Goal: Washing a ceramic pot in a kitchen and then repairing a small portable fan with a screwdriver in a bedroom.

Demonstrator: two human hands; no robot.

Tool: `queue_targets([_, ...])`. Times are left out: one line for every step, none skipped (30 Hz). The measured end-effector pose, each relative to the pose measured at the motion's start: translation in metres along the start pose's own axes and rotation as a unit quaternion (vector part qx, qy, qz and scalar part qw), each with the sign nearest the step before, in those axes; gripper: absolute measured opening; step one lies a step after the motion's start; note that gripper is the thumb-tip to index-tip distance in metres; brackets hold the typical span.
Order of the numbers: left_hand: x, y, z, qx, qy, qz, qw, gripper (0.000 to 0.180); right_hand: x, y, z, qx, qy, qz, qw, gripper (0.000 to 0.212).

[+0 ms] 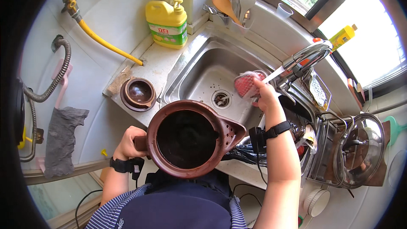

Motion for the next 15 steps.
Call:
queue_targets([0.0,0.002,0.0,0.002,0.0,0.0,1.0,0.028,0.002,-0.001,0.004,0.005,-0.011,0.006,1.0,0.035])
queue_targets([0.0,0.005,-0.001,0.003,-0.006,-0.01,1.0,0.028,0.003,0.0,0.007,0.011,-0.023,0.012,1.0,0.036])
queue_targets([0.0,0.007,-0.001,0.004,-0.011,-0.021,1.0,0.027,-0.001,0.003,0.003,0.009,-0.022,0.012,1.0,0.036])
queue_targets([0.001,0.008,-0.002,0.008,-0.011,-0.019,1.0,0.027,0.001,-0.001,0.002,-0.024,-0.057,-0.085,0.994,0.035])
queue_targets([0.001,0.008,-0.002,0.006,-0.01,-0.014,1.0,0.027,0.002,-0.009,0.002,-0.057,-0.093,-0.181,0.978,0.034])
queue_targets([0.001,0.009,-0.003,0.003,-0.009,-0.009,1.0,0.027,-0.004,-0.011,0.002,-0.06,-0.091,-0.179,0.978,0.034])
queue_targets([0.001,0.01,-0.003,0.004,-0.009,-0.008,1.0,0.027,-0.002,-0.017,0.009,-0.071,-0.084,-0.146,0.983,0.036])
queue_targets([0.001,0.011,-0.003,0.005,-0.008,-0.008,1.0,0.027,-0.002,-0.02,0.012,-0.082,-0.076,-0.112,0.987,0.038])
queue_targets([0.001,0.011,-0.004,0.006,-0.008,-0.008,1.0,0.026,-0.004,-0.019,0.01,-0.083,-0.061,-0.072,0.992,0.033])
queue_targets([0.002,0.012,-0.004,0.007,-0.008,-0.009,1.0,0.026,0.001,-0.023,0.014,-0.084,-0.06,-0.073,0.992,0.033])
queue_targets([0.0,0.012,-0.001,0.01,-0.002,-0.012,1.0,0.026,0.008,-0.03,0.02,-0.093,-0.041,-0.028,0.994,0.03])
queue_targets([-0.002,0.012,0.001,0.012,0.004,-0.017,1.0,0.026,0.013,-0.035,0.022,-0.101,-0.023,0.016,0.994,0.027])
queue_targets([-0.004,0.009,0.003,0.01,0.006,-0.018,1.0,0.026,0.017,-0.041,0.019,-0.145,-0.018,0.061,0.987,0.027])
queue_targets([-0.003,0.005,0.001,0.013,0.002,-0.015,1.0,0.026,0.014,-0.047,0.017,-0.169,0.056,0.28,0.943,0.035])
queue_targets([0.003,0.008,-0.005,0.024,-0.016,-0.008,1.0,0.027,-0.005,-0.046,-0.012,-0.23,0.058,0.426,0.873,0.036])
Point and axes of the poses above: each hand's wrist, its own z-axis away from the middle knuckle, its own x-axis out of the palm, y = z × x, the point moved 10 cm from there along -z, towards the middle knuckle, and after that the axes turned 1 degree about x, right-handed, at the moved point
